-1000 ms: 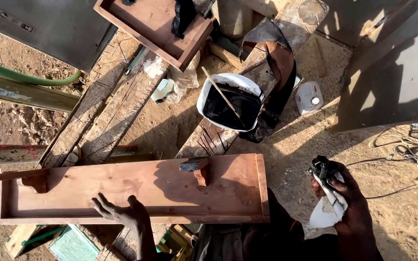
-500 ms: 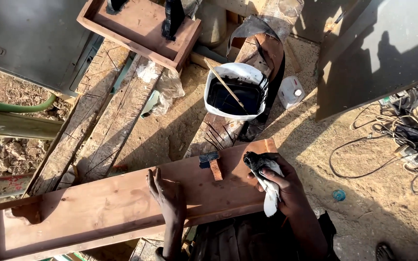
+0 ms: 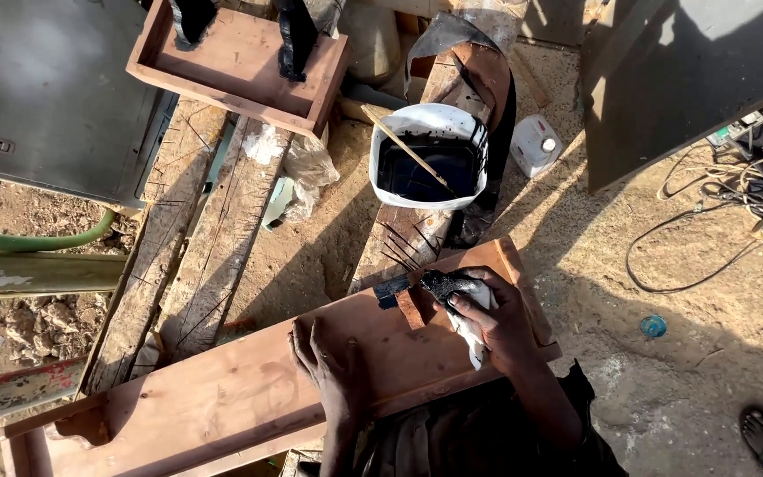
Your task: Applying dark stain to a wooden board using a rag in a workshop environment.
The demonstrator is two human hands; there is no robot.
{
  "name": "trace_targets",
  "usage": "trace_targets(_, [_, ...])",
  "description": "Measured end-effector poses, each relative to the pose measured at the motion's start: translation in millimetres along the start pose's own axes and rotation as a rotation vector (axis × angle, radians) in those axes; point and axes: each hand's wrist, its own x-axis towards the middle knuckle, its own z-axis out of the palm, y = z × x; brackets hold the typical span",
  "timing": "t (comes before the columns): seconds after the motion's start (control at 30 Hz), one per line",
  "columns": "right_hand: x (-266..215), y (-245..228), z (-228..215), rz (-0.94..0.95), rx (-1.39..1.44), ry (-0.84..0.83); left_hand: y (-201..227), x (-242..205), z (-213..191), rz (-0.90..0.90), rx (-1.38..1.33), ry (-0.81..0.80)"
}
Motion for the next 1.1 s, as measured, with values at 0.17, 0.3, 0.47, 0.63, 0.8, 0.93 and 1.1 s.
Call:
trace_targets(0.17, [-14.7,-24.7,24.2,-0.042,-0.122,0.051,-0.7,3.6,-8.7,0.140,0.036,-0.008])
trace_targets(0.3, [-15.7,-25.0,30.0,-0.003,-0.123,0.061,7.0,4.4,-12.4,0.013,0.030,-0.081])
trace_targets(0.47, [-7.6,-5.2,29.6,-0.032,-0.212,0.111,-7.7,3.2,-4.9,0.158,0.056,0.008])
trace_targets(0.63, [-8.8,-13.6,38.2,-0.006,-0.129,0.101,14.1,7.6,-16.5,0.068,0.059,-0.030])
trace_targets(0.8, [-6.7,-11.5,42.2,-0.013,-0.114,0.091,16.8,9.9,-20.1,0.051,0.002,0.008])
trace_targets(0.93, [-10.8,-9.8,43.4,-0.033,-0.100,0.088,13.8,9.5,-17.7,0.076,-0.001,0.029])
trace_targets(1.1, [-6.2,-17.8,29.6,-0.063,0.062,0.035,23.4,6.3,-22.0,0.069,-0.031,0.139])
